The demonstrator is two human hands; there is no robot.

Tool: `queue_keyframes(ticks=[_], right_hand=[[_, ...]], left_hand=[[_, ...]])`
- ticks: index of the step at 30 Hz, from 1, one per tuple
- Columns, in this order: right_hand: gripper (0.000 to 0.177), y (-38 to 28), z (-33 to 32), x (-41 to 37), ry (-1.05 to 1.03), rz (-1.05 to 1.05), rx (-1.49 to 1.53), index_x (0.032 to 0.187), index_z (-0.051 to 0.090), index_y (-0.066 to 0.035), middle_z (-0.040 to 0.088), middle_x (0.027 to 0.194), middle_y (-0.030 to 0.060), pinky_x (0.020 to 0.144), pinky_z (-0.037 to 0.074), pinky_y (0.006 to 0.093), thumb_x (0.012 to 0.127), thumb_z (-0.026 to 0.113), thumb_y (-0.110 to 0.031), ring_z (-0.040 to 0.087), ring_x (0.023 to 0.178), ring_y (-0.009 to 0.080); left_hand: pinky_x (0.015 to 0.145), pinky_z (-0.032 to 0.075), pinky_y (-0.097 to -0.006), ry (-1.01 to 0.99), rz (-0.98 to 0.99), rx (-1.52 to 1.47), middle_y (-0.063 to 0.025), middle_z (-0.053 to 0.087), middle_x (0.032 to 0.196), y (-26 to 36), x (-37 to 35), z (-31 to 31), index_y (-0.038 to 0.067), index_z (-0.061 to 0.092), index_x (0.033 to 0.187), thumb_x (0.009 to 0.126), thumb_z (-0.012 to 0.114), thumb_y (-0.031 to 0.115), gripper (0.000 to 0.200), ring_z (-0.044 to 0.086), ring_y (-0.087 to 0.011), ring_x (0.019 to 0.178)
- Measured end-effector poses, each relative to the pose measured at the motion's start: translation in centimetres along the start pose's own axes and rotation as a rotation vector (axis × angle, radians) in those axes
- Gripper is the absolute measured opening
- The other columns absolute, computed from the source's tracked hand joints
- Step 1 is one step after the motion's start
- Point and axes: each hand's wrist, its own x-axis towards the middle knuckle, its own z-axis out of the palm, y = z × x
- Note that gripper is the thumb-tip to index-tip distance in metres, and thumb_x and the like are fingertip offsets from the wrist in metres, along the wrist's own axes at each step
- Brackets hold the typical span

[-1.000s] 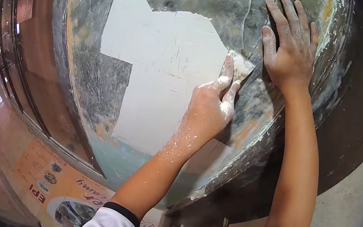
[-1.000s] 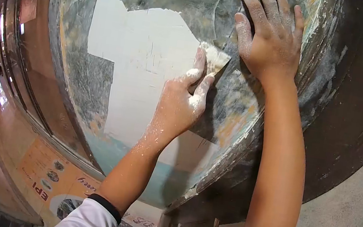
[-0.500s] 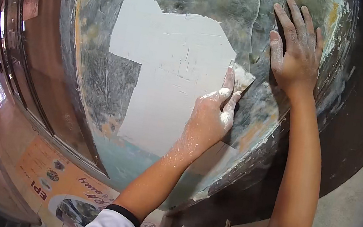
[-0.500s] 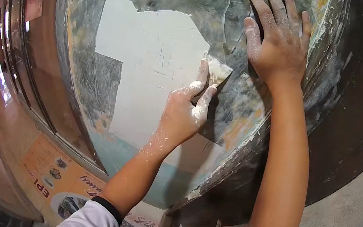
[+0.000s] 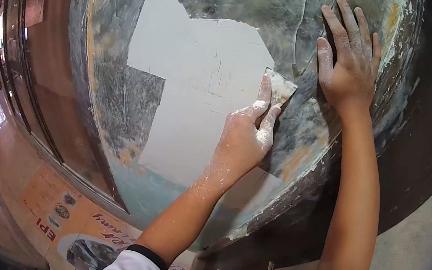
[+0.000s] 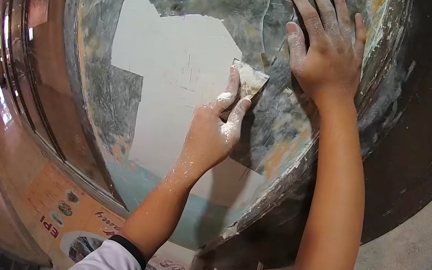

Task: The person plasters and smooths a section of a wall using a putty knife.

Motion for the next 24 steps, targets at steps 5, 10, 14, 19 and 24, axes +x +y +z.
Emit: queue_keyframes(ticks=[5,10,14,19,24], right_hand=[[0.051,0.0,0.0,0.2,-0.008,0.009,-0.010,0.150,0.051,-0.033,0.042,0.162,-0.0043,0.123,0.023,0.0533,0.100,0.059,-0.032,0.037,0.150,0.0255],[0.052,0.1,0.1,0.1,-0.008,0.002,-0.004,0.150,0.050,-0.033,0.042,0.162,-0.0045,0.123,0.023,0.0533,0.099,0.059,-0.031,0.037,0.150,0.0256],[0.052,0.0,-0.1,0.1,-0.013,0.002,-0.006,0.150,0.051,-0.033,0.043,0.162,-0.0046,0.123,0.023,0.0530,0.099,0.059,-0.030,0.038,0.150,0.0258],[0.052,0.1,-0.1,0.1,-0.003,-0.010,0.009,0.150,0.051,-0.033,0.043,0.162,-0.0044,0.123,0.023,0.0530,0.099,0.060,-0.029,0.037,0.150,0.0260],[0.051,0.0,0.0,0.0,-0.022,0.019,-0.015,0.150,0.051,-0.033,0.043,0.162,-0.0032,0.122,0.023,0.0530,0.099,0.060,-0.030,0.038,0.150,0.0262]], left_hand=[[0.072,0.053,-0.0436,0.011,-0.029,-0.047,-0.0341,0.065,0.094,0.9,1.2,-0.2,-0.004,0.041,0.151,0.099,0.061,0.010,0.057,0.068,-0.0483,0.089],[0.077,0.052,-0.0378,-0.004,-0.029,-0.034,-0.0343,0.067,0.097,1.1,3.0,-0.6,-0.003,0.041,0.151,0.100,0.061,0.012,0.057,0.069,-0.0331,0.090],[0.077,0.053,-0.0386,-0.016,-0.096,-0.008,-0.0346,0.067,0.096,1.8,2.3,-1.3,-0.003,0.043,0.150,0.100,0.061,0.012,0.056,0.067,-0.0340,0.087],[0.072,0.053,-0.0450,0.039,0.008,-0.004,-0.0360,0.063,0.092,0.3,1.1,-1.2,-0.005,0.046,0.146,0.099,0.061,0.011,0.052,0.065,-0.0517,0.089],[0.082,0.053,-0.0333,-0.037,-0.136,-0.001,-0.0310,0.072,0.097,0.9,1.9,-1.8,-0.005,0.053,0.143,0.102,0.062,0.015,0.047,0.071,-0.0174,0.092]])
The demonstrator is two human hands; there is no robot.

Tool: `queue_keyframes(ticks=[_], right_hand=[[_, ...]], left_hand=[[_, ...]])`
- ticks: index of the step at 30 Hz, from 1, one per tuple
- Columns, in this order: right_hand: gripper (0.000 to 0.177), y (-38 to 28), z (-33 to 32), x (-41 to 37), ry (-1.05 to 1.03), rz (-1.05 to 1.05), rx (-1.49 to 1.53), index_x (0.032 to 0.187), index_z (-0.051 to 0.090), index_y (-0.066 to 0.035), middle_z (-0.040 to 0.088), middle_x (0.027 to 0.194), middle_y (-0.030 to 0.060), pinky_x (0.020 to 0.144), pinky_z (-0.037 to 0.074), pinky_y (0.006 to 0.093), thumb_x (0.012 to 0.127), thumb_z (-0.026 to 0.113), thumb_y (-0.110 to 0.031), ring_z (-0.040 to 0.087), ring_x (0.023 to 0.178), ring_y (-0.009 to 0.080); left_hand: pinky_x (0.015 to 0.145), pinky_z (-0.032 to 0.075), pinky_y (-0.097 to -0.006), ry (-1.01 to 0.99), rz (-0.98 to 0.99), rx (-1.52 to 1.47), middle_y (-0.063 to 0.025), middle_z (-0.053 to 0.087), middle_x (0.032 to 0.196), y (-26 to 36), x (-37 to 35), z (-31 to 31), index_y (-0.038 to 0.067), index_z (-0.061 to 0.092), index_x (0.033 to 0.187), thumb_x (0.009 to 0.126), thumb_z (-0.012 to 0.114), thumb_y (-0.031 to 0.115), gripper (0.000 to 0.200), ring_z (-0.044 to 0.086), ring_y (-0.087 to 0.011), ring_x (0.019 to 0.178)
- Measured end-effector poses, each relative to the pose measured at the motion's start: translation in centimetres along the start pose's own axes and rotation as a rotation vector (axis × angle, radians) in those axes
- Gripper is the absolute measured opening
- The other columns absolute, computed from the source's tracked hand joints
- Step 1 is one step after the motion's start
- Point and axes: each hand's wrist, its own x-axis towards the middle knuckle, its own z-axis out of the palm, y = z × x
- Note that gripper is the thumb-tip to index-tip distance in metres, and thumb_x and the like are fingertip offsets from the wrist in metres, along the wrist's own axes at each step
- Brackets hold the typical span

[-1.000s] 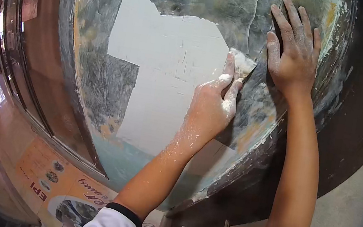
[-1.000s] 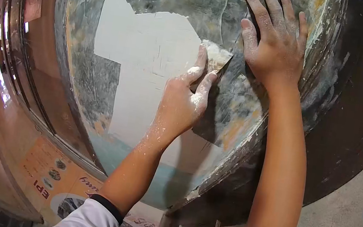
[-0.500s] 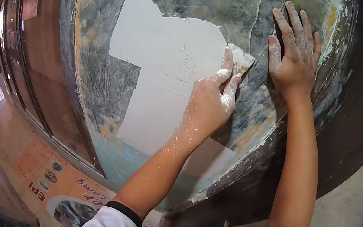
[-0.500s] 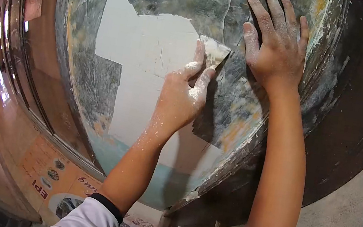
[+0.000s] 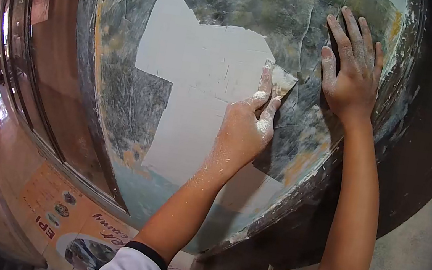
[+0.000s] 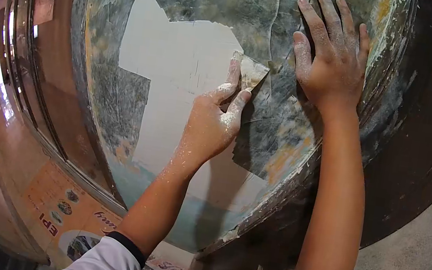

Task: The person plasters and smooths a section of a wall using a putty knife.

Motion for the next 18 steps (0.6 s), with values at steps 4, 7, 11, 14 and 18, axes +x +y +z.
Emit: queue_keyframes(ticks=[4,7,11,14,18], right_hand=[[0.051,0.1,0.2,-0.1,-0.009,0.008,-0.011,0.150,0.051,-0.033,0.043,0.162,-0.0032,0.122,0.023,0.0530,0.100,0.059,-0.030,0.037,0.150,0.0259],[0.051,0.2,0.3,-0.2,0.001,0.001,-0.013,0.150,0.051,-0.033,0.043,0.162,-0.0034,0.123,0.023,0.0528,0.100,0.058,-0.031,0.037,0.150,0.0257],[0.050,0.2,0.4,-0.1,0.024,0.020,0.023,0.149,0.051,-0.038,0.045,0.160,-0.0081,0.123,0.022,0.0529,0.100,0.059,-0.035,0.039,0.149,0.0224],[0.050,0.2,0.4,-0.1,0.029,0.019,0.025,0.149,0.050,-0.038,0.045,0.160,-0.0085,0.123,0.022,0.0526,0.100,0.059,-0.035,0.039,0.149,0.0219],[0.049,0.0,0.4,-0.1,0.021,0.026,0.028,0.148,0.050,-0.038,0.044,0.160,-0.0088,0.123,0.022,0.0522,0.100,0.059,-0.036,0.038,0.149,0.0210]], left_hand=[[0.072,0.051,-0.0481,0.090,0.103,-0.030,-0.0367,0.064,0.089,0.2,1.2,0.2,-0.010,0.067,0.114,0.099,0.061,0.012,0.027,0.066,-0.0520,0.085],[0.083,0.053,-0.0358,-0.031,0.010,0.071,-0.0318,0.072,0.099,1.1,1.8,-0.9,-0.004,0.053,0.142,0.101,0.063,0.017,0.047,0.074,-0.0248,0.094],[0.089,0.053,-0.0359,0.098,0.149,0.107,-0.0294,0.073,0.107,-0.3,0.4,-0.5,0.001,0.045,0.152,0.101,0.062,0.017,0.056,0.074,-0.0241,0.098],[0.090,0.052,-0.0342,0.002,-0.050,0.017,-0.0290,0.073,0.110,0.3,-0.2,-1.2,0.004,0.044,0.153,0.101,0.061,0.017,0.056,0.074,-0.0248,0.101],[0.088,0.052,-0.0331,-0.011,-0.011,0.072,-0.0318,0.071,0.108,-0.1,0.4,-1.5,0.005,0.042,0.154,0.102,0.060,0.016,0.056,0.073,-0.0196,0.098]])
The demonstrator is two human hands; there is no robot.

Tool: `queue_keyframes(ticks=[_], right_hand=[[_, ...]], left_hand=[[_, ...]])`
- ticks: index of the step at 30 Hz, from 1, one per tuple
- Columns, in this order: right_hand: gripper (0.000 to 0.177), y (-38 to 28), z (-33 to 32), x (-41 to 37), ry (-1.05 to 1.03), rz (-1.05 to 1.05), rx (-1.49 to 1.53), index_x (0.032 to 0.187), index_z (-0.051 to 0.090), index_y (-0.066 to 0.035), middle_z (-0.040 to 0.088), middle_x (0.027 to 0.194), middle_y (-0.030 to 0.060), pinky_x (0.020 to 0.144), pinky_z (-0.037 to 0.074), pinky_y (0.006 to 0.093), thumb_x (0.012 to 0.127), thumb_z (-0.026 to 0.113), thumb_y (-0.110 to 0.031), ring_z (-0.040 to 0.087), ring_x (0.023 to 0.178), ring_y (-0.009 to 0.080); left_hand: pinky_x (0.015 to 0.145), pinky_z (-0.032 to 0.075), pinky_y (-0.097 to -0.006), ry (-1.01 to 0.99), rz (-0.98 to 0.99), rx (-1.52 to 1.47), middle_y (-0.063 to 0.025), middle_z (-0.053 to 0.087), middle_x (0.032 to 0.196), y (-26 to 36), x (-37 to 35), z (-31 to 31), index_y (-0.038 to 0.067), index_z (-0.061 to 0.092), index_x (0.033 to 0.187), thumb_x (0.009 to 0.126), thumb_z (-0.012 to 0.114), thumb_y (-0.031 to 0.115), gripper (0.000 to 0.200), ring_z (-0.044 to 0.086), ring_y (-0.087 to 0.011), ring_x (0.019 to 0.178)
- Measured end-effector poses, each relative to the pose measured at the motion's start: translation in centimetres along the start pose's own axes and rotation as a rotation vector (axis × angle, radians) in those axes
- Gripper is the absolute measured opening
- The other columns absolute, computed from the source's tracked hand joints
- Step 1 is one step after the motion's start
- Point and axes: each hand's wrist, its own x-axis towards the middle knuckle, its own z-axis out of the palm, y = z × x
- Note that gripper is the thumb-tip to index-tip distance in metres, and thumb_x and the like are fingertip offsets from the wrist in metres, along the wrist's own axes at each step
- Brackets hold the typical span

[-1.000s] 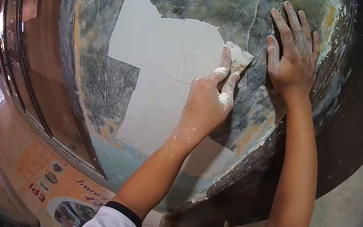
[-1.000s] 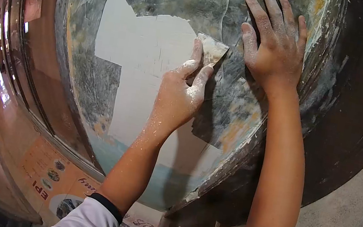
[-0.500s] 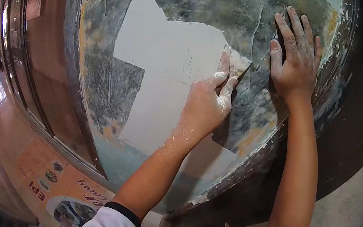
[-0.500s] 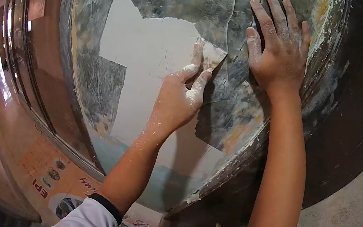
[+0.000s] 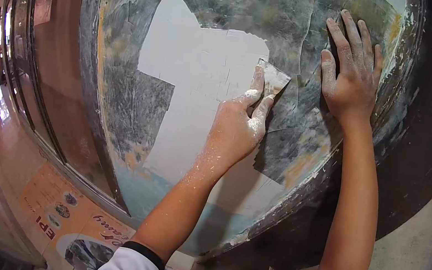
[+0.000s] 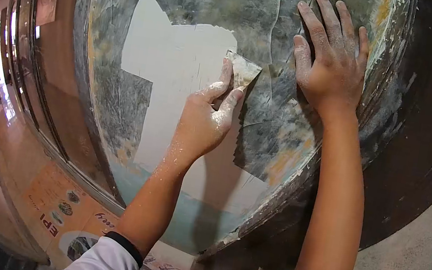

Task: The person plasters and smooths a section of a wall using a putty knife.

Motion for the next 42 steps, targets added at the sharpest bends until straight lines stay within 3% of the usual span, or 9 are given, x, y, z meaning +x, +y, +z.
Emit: queue_keyframes(ticks=[7,9,18,22,25,27,29,31,42], right_hand=[[0.050,0.1,-0.2,0.1,-0.003,-0.005,-0.003,0.149,0.051,-0.037,0.043,0.161,-0.0080,0.123,0.022,0.0522,0.100,0.059,-0.036,0.038,0.149,0.0217],[0.050,0.1,-0.1,0.1,-0.008,-0.001,-0.011,0.149,0.051,-0.037,0.044,0.160,-0.0079,0.123,0.022,0.0521,0.100,0.059,-0.035,0.039,0.149,0.0220],[0.050,0.0,-0.2,0.2,-0.011,-0.007,-0.014,0.148,0.052,-0.037,0.045,0.159,-0.0067,0.123,0.022,0.0524,0.099,0.061,-0.034,0.040,0.148,0.0229],[0.050,0.0,-0.3,0.2,-0.005,-0.007,-0.005,0.148,0.052,-0.036,0.045,0.160,-0.0064,0.123,0.023,0.0527,0.098,0.061,-0.034,0.039,0.148,0.0229],[0.051,0.0,-0.3,0.1,-0.016,-0.004,-0.001,0.148,0.052,-0.036,0.044,0.160,-0.0067,0.123,0.023,0.0534,0.098,0.061,-0.034,0.038,0.149,0.0225],[0.051,0.0,-0.3,0.2,-0.015,0.001,-0.001,0.148,0.051,-0.036,0.044,0.161,-0.0068,0.123,0.023,0.0538,0.098,0.061,-0.034,0.038,0.149,0.0223],[0.051,-0.1,-0.4,0.2,-0.030,0.009,-0.018,0.148,0.051,-0.036,0.043,0.161,-0.0072,0.123,0.022,0.0534,0.098,0.061,-0.034,0.037,0.150,0.0219],[0.051,0.0,-0.3,0.2,-0.025,0.009,-0.012,0.148,0.051,-0.037,0.043,0.161,-0.0076,0.123,0.022,0.0532,0.099,0.061,-0.034,0.037,0.150,0.0220],[0.050,0.0,-0.4,0.0,-0.044,0.004,-0.019,0.150,0.050,-0.037,0.043,0.161,-0.0077,0.124,0.021,0.0524,0.100,0.059,-0.034,0.036,0.150,0.0223]], left_hand=[[0.084,0.051,-0.0283,0.029,0.103,-0.045,-0.0295,0.074,0.104,0.3,1.5,-0.4,0.001,0.043,0.153,0.101,0.062,0.012,0.057,0.067,-0.0115,0.095],[0.078,0.053,-0.0409,0.046,0.113,-0.071,-0.0347,0.068,0.093,-0.1,1.5,-0.5,-0.005,0.053,0.141,0.099,0.062,0.014,0.046,0.070,-0.0476,0.087],[0.076,0.054,-0.0415,0.039,0.053,-0.017,-0.0330,0.068,0.093,-0.1,1.1,-0.9,-0.002,0.053,0.142,0.098,0.062,0.012,0.047,0.071,-0.0461,0.087],[0.076,0.053,-0.0426,0.143,0.201,-0.072,-0.0348,0.067,0.092,0.0,2.6,-0.7,-0.010,0.059,0.131,0.098,0.062,0.012,0.040,0.071,-0.0459,0.089],[0.075,0.053,-0.0412,0.099,0.175,-0.036,-0.0346,0.067,0.091,0.6,3.0,-1.4,-0.007,0.051,0.141,0.097,0.062,0.011,0.049,0.072,-0.0446,0.087],[0.088,0.052,-0.0312,0.053,0.108,0.069,-0.0317,0.072,0.110,1.2,2.8,-1.9,0.001,0.046,0.151,0.100,0.062,0.015,0.055,0.069,-0.0159,0.103],[0.087,0.052,-0.0304,0.048,0.085,0.032,-0.0311,0.072,0.108,1.0,1.8,-2.0,0.002,0.045,0.152,0.101,0.062,0.014,0.055,0.068,-0.0125,0.098],[0.079,0.054,-0.0363,0.058,0.083,-0.051,-0.0314,0.071,0.095,0.1,1.0,-1.9,-0.004,0.043,0.150,0.098,0.060,0.010,0.057,0.074,-0.0406,0.091],[0.082,0.054,-0.0400,0.097,0.167,0.036,-0.0326,0.070,0.099,-0.3,2.7,-2.2,-0.007,0.049,0.144,0.097,0.061,0.009,0.051,0.071,-0.0453,0.095]])
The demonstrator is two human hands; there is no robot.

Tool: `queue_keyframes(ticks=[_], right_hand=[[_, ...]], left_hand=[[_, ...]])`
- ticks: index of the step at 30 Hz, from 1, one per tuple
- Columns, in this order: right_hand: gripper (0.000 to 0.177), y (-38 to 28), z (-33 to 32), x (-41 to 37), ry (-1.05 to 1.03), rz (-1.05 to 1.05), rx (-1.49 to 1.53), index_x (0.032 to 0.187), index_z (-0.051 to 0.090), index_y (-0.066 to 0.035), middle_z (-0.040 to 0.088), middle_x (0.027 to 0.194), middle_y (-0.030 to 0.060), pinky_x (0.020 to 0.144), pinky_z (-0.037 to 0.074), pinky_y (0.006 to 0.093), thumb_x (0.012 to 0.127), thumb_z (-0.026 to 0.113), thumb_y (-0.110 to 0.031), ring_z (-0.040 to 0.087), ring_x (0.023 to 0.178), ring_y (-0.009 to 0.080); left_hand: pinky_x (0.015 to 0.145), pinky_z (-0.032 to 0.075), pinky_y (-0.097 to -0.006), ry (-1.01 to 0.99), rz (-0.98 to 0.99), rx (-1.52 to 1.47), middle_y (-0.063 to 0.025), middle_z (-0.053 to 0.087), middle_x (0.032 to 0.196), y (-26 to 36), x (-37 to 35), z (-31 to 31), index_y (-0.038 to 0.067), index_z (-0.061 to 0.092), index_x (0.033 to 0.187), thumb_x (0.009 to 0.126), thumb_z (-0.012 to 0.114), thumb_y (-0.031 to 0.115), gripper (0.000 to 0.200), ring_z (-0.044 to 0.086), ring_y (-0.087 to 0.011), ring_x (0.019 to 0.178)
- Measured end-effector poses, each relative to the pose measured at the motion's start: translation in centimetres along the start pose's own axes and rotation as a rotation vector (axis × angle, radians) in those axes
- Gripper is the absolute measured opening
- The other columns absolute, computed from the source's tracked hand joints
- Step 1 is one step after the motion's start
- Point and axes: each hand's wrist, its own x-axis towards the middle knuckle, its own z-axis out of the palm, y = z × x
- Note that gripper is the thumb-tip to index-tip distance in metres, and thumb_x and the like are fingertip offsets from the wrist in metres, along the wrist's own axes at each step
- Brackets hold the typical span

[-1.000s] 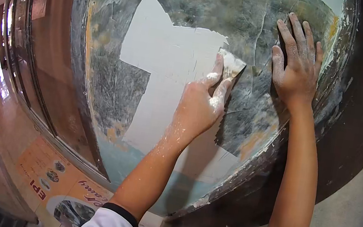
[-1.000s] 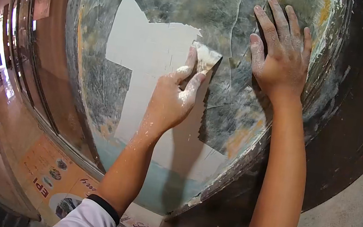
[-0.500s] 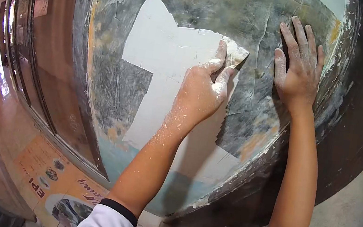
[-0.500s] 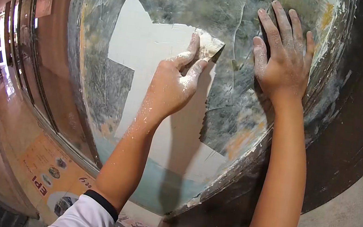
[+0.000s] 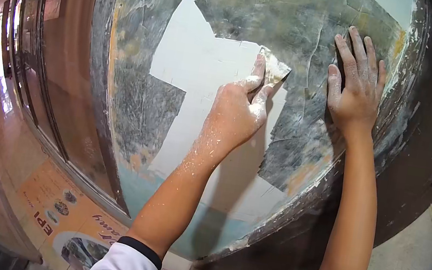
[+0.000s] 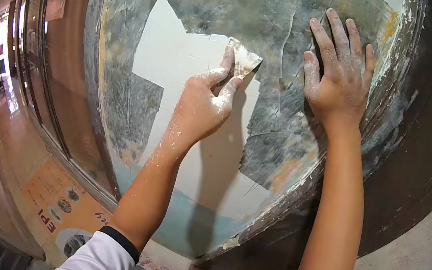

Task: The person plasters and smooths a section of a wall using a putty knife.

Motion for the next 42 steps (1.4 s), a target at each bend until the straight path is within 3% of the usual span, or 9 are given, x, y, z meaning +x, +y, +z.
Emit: queue_keyframes(ticks=[7,9,11,25,27,32,37,39,42], right_hand=[[0.051,-0.1,-0.1,0.2,-0.003,0.016,-0.005,0.150,0.050,-0.037,0.042,0.162,-0.0080,0.124,0.022,0.0535,0.099,0.060,-0.034,0.036,0.150,0.0226],[0.052,-0.1,-0.2,0.2,-0.007,0.016,-0.003,0.149,0.050,-0.036,0.042,0.162,-0.0081,0.124,0.022,0.0538,0.099,0.060,-0.033,0.037,0.150,0.0227],[0.051,-0.1,-0.2,0.1,0.005,0.010,0.010,0.149,0.050,-0.036,0.042,0.161,-0.0081,0.124,0.022,0.0537,0.099,0.060,-0.033,0.037,0.150,0.0226],[0.051,-0.2,-0.3,0.3,-0.012,0.012,0.011,0.149,0.050,-0.036,0.043,0.161,-0.0061,0.124,0.022,0.0547,0.099,0.059,-0.032,0.038,0.149,0.0252],[0.052,-0.2,-0.3,0.3,-0.015,0.011,-0.004,0.150,0.050,-0.036,0.043,0.161,-0.0063,0.124,0.022,0.0547,0.099,0.059,-0.032,0.037,0.150,0.0249],[0.052,-0.1,-0.2,0.1,-0.008,0.012,0.005,0.150,0.050,-0.036,0.043,0.161,-0.0076,0.124,0.021,0.0536,0.099,0.060,-0.033,0.036,0.150,0.0231],[0.053,-0.1,-0.2,0.1,-0.012,0.007,-0.007,0.150,0.050,-0.036,0.043,0.161,-0.0069,0.124,0.022,0.0538,0.098,0.060,-0.032,0.036,0.150,0.0236],[0.053,-0.2,-0.3,0.1,-0.019,0.010,-0.018,0.150,0.050,-0.036,0.043,0.161,-0.0065,0.123,0.023,0.0539,0.098,0.061,-0.031,0.036,0.150,0.0241],[0.053,0.0,-0.2,0.2,-0.006,-0.003,-0.009,0.150,0.050,-0.035,0.043,0.161,-0.0055,0.123,0.023,0.0544,0.098,0.061,-0.031,0.037,0.150,0.0253]], left_hand=[[0.080,0.054,-0.0400,-0.010,-0.050,-0.014,-0.0326,0.069,0.097,0.8,-0.9,-0.6,-0.003,0.045,0.148,0.097,0.061,0.011,0.055,0.071,-0.0454,0.091],[0.089,0.052,-0.0303,-0.005,-0.101,-0.107,-0.0298,0.073,0.110,0.4,-1.1,-0.5,0.001,0.045,0.152,0.099,0.061,0.010,0.056,0.070,-0.0164,0.106],[0.085,0.051,-0.0274,-0.066,-0.137,0.022,-0.0223,0.076,0.099,0.6,-0.3,-1.0,-0.001,0.043,0.152,0.099,0.061,0.011,0.057,0.067,-0.0094,0.094],[0.091,0.053,-0.0307,-0.059,-0.100,0.024,-0.0293,0.074,0.108,-0.8,0.0,-1.3,0.001,0.044,0.153,0.099,0.060,0.008,0.056,0.072,-0.0196,0.106],[0.077,0.054,-0.0388,0.005,0.012,-0.032,-0.0333,0.069,0.094,-1.4,0.2,-1.1,-0.004,0.048,0.147,0.097,0.060,0.010,0.053,0.074,-0.0420,0.090],[0.080,0.055,-0.0405,-0.021,-0.122,0.025,-0.0329,0.069,0.098,-0.2,-1.2,-1.5,-0.003,0.046,0.148,0.098,0.059,0.011,0.054,0.071,-0.0449,0.094],[0.079,0.055,-0.0408,0.019,0.011,0.011,-0.0327,0.069,0.095,-0.6,0.3,-1.7,-0.002,0.047,0.148,0.098,0.059,0.011,0.053,0.072,-0.0441,0.089],[0.086,0.052,-0.0286,-0.044,-0.100,0.023,-0.0309,0.073,0.103,-0.1,0.7,-2.1,0.000,0.045,0.151,0.099,0.060,0.008,0.055,0.070,-0.0136,0.100],[0.090,0.052,-0.0302,-0.043,-0.079,0.084,-0.0313,0.072,0.106,-0.1,-0.8,-2.6,0.000,0.047,0.150,0.098,0.060,0.009,0.054,0.070,-0.0173,0.107]])
